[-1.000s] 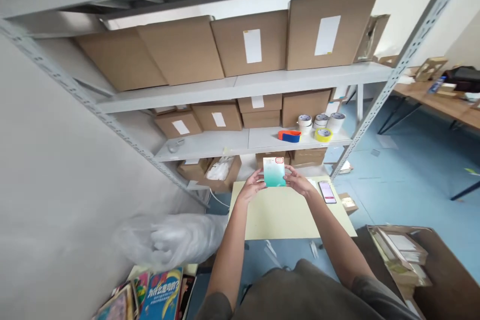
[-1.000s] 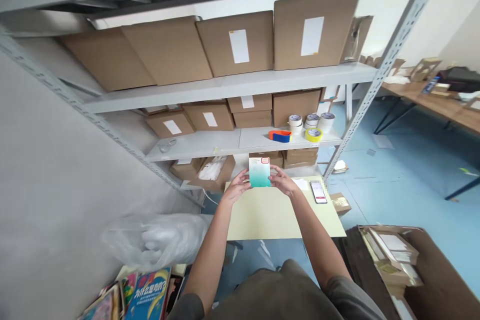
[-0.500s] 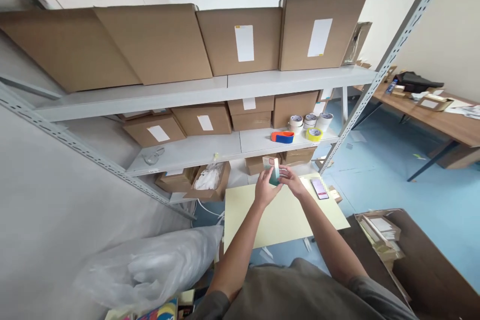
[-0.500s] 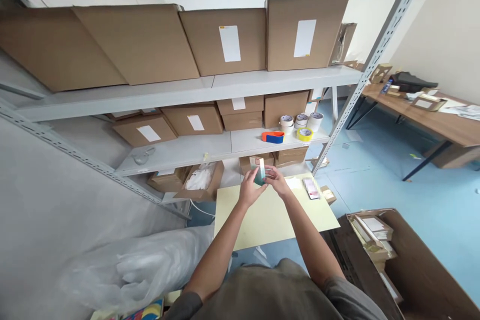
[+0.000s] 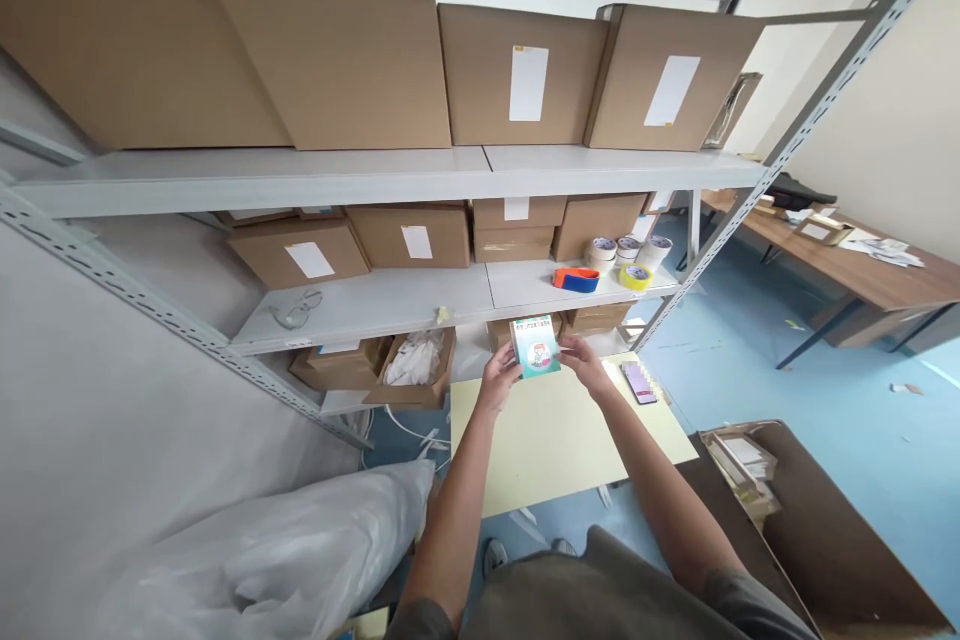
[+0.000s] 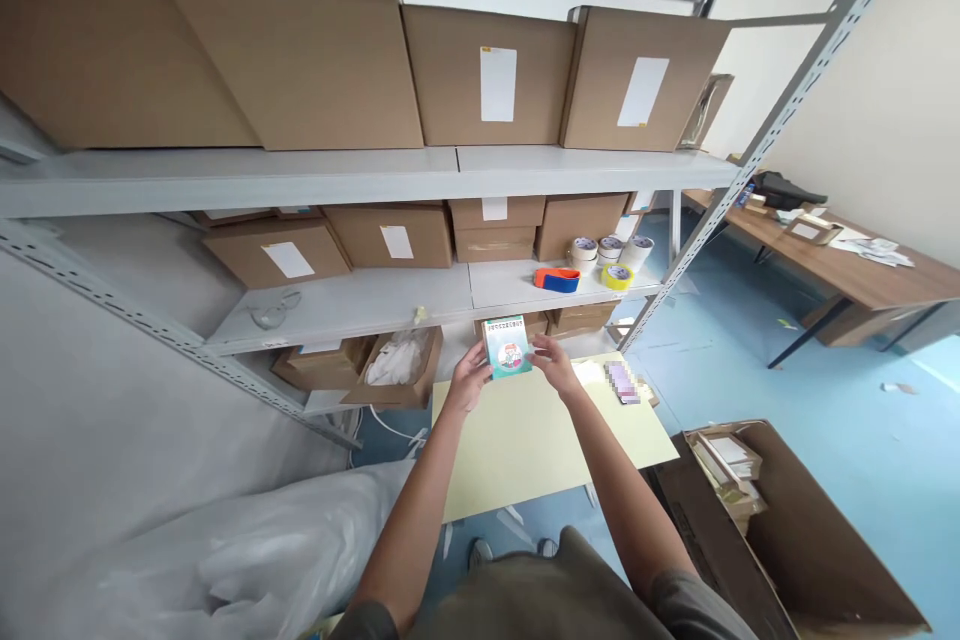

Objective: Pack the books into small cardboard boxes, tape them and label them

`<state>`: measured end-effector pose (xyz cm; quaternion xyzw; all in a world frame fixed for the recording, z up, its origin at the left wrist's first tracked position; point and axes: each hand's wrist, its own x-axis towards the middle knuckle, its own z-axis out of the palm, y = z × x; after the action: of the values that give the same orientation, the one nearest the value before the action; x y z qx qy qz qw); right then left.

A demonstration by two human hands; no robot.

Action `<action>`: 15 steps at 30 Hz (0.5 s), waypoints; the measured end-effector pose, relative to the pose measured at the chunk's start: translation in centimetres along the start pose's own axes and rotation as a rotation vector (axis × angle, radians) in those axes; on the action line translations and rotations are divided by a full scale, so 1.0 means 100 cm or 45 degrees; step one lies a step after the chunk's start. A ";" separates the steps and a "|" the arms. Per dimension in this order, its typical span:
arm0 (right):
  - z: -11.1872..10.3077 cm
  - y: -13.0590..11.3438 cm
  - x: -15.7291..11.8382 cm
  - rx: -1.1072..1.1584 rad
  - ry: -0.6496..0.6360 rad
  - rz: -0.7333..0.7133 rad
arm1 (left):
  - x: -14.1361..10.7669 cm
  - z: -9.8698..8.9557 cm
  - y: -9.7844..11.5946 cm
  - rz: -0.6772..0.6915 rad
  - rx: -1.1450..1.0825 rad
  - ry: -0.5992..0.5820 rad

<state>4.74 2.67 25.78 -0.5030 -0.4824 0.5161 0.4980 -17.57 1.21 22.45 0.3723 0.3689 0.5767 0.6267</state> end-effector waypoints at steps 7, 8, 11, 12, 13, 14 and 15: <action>-0.002 -0.002 -0.011 0.219 -0.198 0.159 | -0.004 -0.009 -0.002 -0.050 0.009 -0.118; -0.005 -0.002 -0.011 0.239 -0.174 0.161 | -0.005 -0.006 -0.001 0.003 0.104 -0.042; -0.014 -0.002 -0.010 0.264 -0.105 0.174 | -0.007 0.014 0.002 0.238 0.453 0.180; -0.017 -0.003 -0.010 0.257 -0.102 0.168 | -0.008 0.023 0.002 0.304 0.542 0.186; -0.021 -0.003 -0.009 0.244 -0.115 0.149 | -0.009 0.034 0.001 0.347 0.604 0.149; -0.023 -0.003 -0.008 0.232 -0.141 0.114 | -0.008 0.045 -0.001 0.365 0.640 0.095; -0.026 -0.004 -0.008 0.221 -0.176 0.067 | -0.008 0.057 -0.004 0.363 0.657 0.054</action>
<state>7.32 1.89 26.10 -0.4337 -0.4556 0.6022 0.4916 -12.38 0.19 24.71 0.5553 0.4603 0.5536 0.4163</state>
